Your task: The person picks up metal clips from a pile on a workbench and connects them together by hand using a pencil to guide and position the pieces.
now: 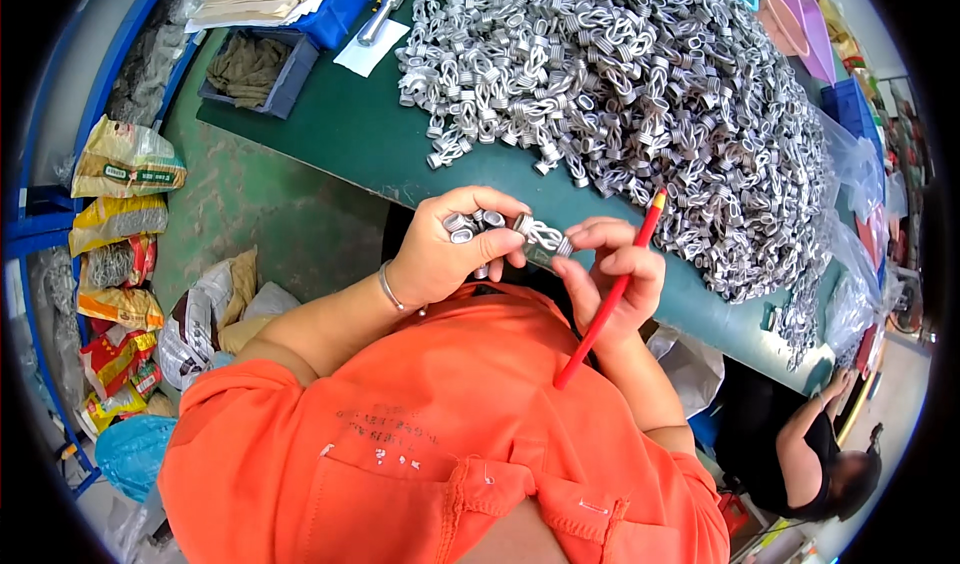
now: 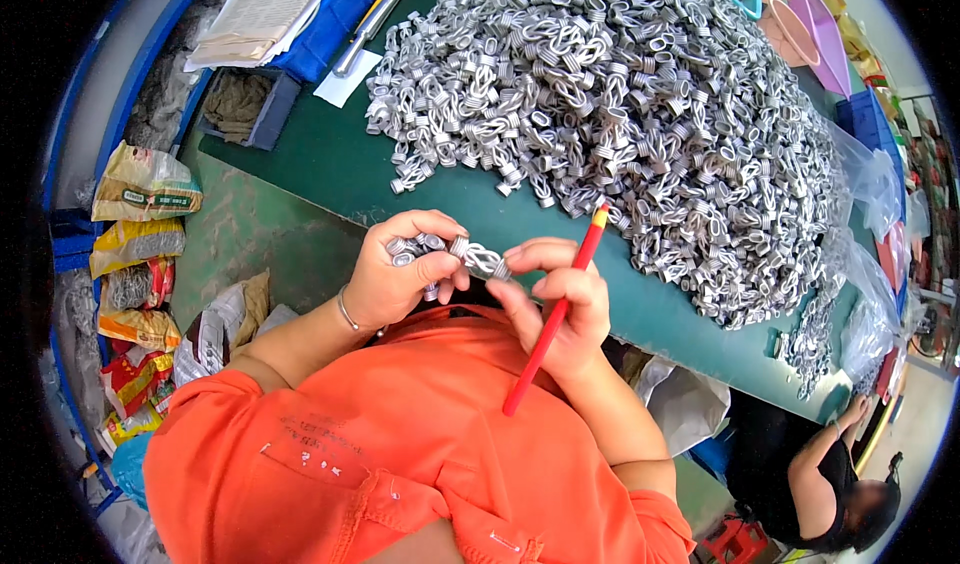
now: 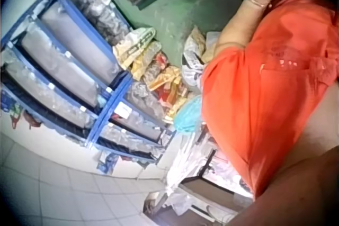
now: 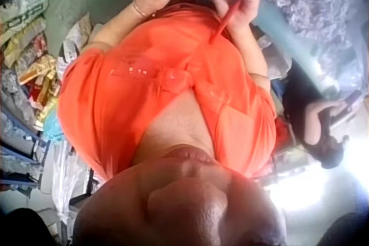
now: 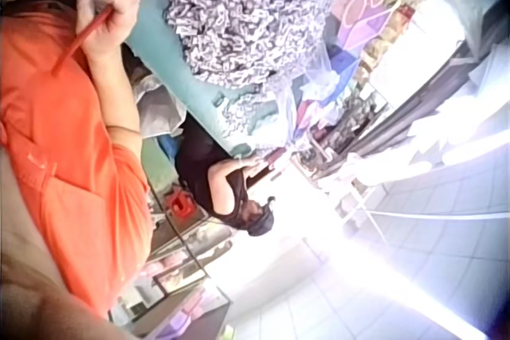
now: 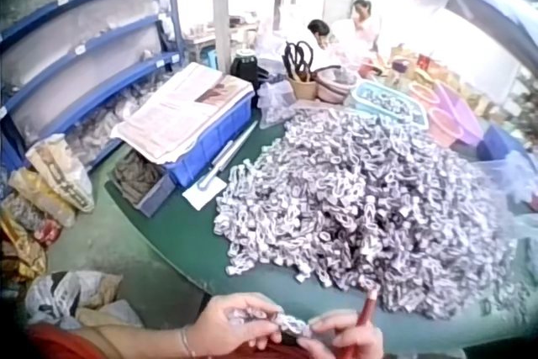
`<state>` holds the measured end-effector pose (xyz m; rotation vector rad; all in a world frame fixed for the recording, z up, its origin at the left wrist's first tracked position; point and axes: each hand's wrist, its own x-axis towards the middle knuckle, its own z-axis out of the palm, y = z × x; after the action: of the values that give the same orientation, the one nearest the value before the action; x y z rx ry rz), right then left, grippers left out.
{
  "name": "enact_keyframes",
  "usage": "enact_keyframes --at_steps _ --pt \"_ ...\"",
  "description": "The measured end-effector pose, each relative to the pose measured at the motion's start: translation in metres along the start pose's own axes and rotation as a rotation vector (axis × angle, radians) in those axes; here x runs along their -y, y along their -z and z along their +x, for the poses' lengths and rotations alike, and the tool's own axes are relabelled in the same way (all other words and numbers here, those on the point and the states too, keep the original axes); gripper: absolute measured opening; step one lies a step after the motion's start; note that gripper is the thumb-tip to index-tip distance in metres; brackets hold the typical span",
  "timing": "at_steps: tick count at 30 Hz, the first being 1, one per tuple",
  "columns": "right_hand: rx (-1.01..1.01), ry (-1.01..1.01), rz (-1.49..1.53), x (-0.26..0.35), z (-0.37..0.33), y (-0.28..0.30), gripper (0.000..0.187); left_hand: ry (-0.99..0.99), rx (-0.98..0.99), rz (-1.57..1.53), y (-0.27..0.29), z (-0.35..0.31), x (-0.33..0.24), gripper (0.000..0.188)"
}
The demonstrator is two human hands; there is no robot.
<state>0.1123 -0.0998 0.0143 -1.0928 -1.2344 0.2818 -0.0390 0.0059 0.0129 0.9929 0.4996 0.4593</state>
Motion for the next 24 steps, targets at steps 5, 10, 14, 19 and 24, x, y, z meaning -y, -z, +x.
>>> enact_keyframes --at_steps 5,10,14,19,24 --pt "0.094 0.078 -0.119 -0.002 0.011 -0.003 0.029 0.263 -0.002 -0.561 0.000 0.002 -0.003 0.021" --pt "0.105 0.169 -0.733 -0.035 0.025 -0.002 0.026 0.219 0.177 -0.753 0.017 0.000 0.013 0.027" --pt "0.137 0.227 -1.007 -0.043 0.039 -0.017 0.021 0.191 0.138 -0.733 0.014 0.003 0.008 0.027" --pt "0.166 0.231 -1.125 -0.052 0.038 -0.018 0.019 0.143 0.094 -0.649 0.014 0.002 0.006 0.025" --pt "0.138 0.172 -0.754 -0.039 0.027 -0.008 0.022 0.225 -0.080 -0.666 0.017 0.004 0.005 0.021"
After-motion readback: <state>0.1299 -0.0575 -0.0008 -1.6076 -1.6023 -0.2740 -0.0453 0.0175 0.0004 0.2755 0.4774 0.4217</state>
